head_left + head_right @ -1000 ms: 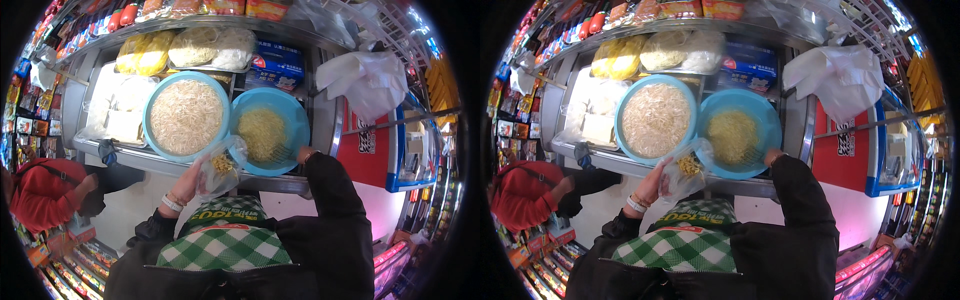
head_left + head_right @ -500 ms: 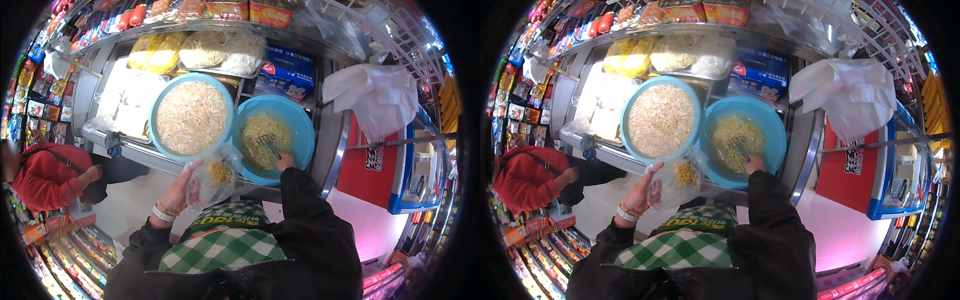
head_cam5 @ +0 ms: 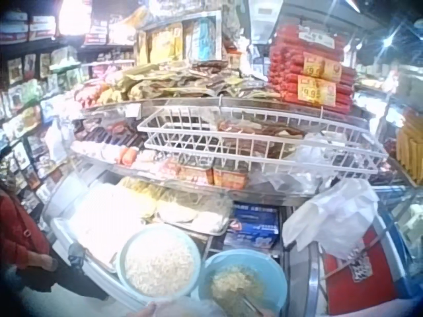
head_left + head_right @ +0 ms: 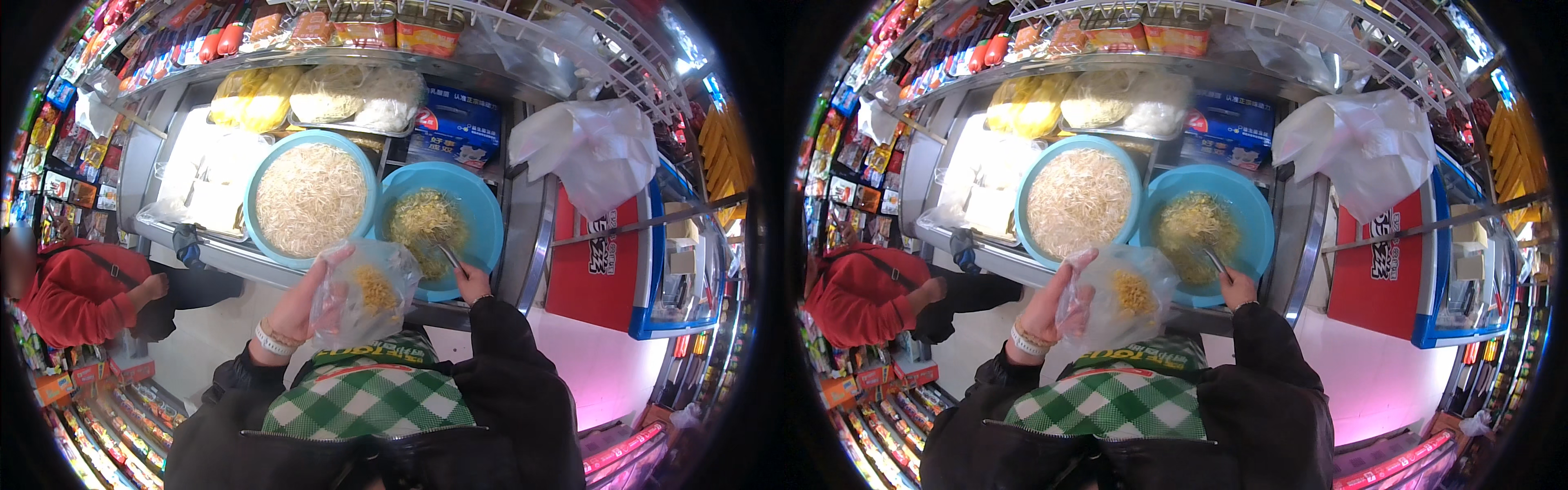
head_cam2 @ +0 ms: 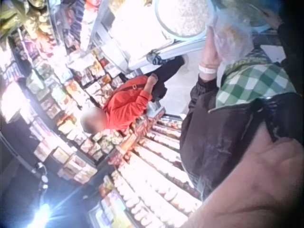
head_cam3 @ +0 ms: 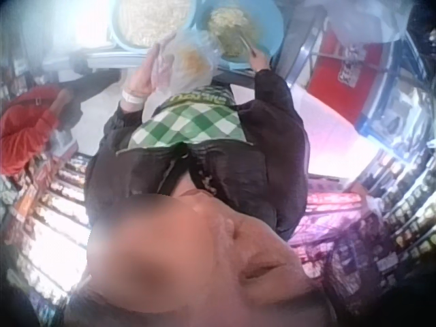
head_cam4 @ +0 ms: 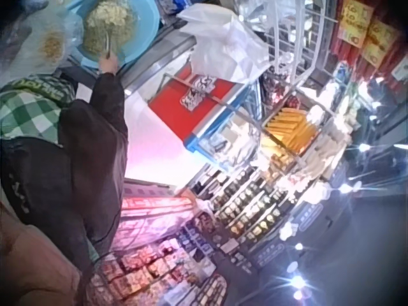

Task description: The person portions noodles and bean sprouts from a refrigerated display into a plastic bag using tongs. They first place noodles into the bag, then add bean sprouts, and finally tie the bag closed.

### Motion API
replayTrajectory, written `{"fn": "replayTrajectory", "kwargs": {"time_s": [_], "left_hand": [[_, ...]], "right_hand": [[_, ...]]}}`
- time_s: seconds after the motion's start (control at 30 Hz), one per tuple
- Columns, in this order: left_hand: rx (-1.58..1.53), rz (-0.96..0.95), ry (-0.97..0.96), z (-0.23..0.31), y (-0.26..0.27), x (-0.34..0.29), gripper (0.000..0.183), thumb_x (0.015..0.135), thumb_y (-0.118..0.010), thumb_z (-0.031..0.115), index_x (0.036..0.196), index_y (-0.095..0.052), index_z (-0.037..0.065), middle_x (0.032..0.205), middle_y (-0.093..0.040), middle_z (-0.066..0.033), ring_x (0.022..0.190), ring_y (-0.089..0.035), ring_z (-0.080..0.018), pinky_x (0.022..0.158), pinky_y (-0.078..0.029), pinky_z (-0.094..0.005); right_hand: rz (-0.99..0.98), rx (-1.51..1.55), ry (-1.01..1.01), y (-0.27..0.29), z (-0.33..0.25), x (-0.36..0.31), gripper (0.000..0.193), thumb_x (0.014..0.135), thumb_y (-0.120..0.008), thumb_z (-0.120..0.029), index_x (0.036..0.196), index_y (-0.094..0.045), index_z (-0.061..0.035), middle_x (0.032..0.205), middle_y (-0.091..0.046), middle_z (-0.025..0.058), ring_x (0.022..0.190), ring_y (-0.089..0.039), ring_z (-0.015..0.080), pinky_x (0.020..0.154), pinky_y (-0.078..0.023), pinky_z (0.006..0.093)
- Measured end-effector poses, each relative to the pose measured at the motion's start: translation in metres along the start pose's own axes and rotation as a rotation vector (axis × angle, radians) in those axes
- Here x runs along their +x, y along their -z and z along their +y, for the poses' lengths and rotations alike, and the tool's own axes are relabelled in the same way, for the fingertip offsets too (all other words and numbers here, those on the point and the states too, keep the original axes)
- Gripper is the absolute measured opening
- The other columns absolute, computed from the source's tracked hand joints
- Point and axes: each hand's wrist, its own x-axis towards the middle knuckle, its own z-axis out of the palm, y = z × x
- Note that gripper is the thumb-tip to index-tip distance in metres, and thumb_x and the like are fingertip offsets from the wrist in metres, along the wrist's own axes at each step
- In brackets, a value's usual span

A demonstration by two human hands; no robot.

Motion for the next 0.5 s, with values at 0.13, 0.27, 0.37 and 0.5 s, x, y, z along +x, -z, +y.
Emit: {"fn": "replayTrajectory", "kwargs": {"time_s": [0.13,0.27,0.37,0.5], "left_hand": [[-0.042,-0.041,0.049,-0.011,0.033,0.027,0.055,0.101,-0.031,0.049,0.149,-0.025,0.023,0.068,-0.043,0.0017,0.046,-0.038,-0.0085,0.044,-0.034,-0.0233],[-0.015,0.021,0.066,-0.022,0.064,0.047,0.054,0.101,-0.035,0.049,0.147,-0.030,0.023,0.067,-0.041,0.0032,0.050,-0.035,-0.0075,0.047,-0.035,-0.0224],[0.137,0.197,0.052,-0.023,0.071,0.049,0.049,0.100,-0.038,0.048,0.142,-0.040,0.022,0.064,-0.038,0.0043,0.050,-0.033,-0.0077,0.049,-0.037,-0.0227],[0.141,0.281,0.030,-0.014,0.073,0.055,0.043,0.101,-0.038,0.045,0.133,-0.051,0.020,0.062,-0.036,0.0048,0.051,-0.032,-0.0076,0.052,-0.038,-0.0249]], "right_hand": [[0.094,-0.010,-0.021,0.013,0.010,-0.022,0.034,0.090,-0.060,-0.029,0.114,-0.065,-0.0062,0.095,-0.067,0.0201,0.092,-0.066,0.0343,0.080,-0.050,0.0381],[0.179,-0.091,-0.017,0.028,0.015,-0.040,0.033,0.090,-0.060,-0.028,0.112,-0.065,-0.0046,0.090,-0.068,0.0196,0.088,-0.066,0.0350,0.077,-0.051,0.0388],[0.189,0.004,-0.020,0.047,0.002,-0.057,0.033,0.090,-0.060,-0.028,0.113,-0.065,-0.0056,0.084,-0.067,0.0195,0.078,-0.067,0.0325,0.071,-0.051,0.0380],[0.170,0.032,0.065,0.078,-0.032,-0.087,0.032,0.089,-0.061,-0.025,0.114,-0.064,-0.0048,0.080,-0.067,0.0194,0.072,-0.067,0.0291,0.066,-0.050,0.0364]]}}
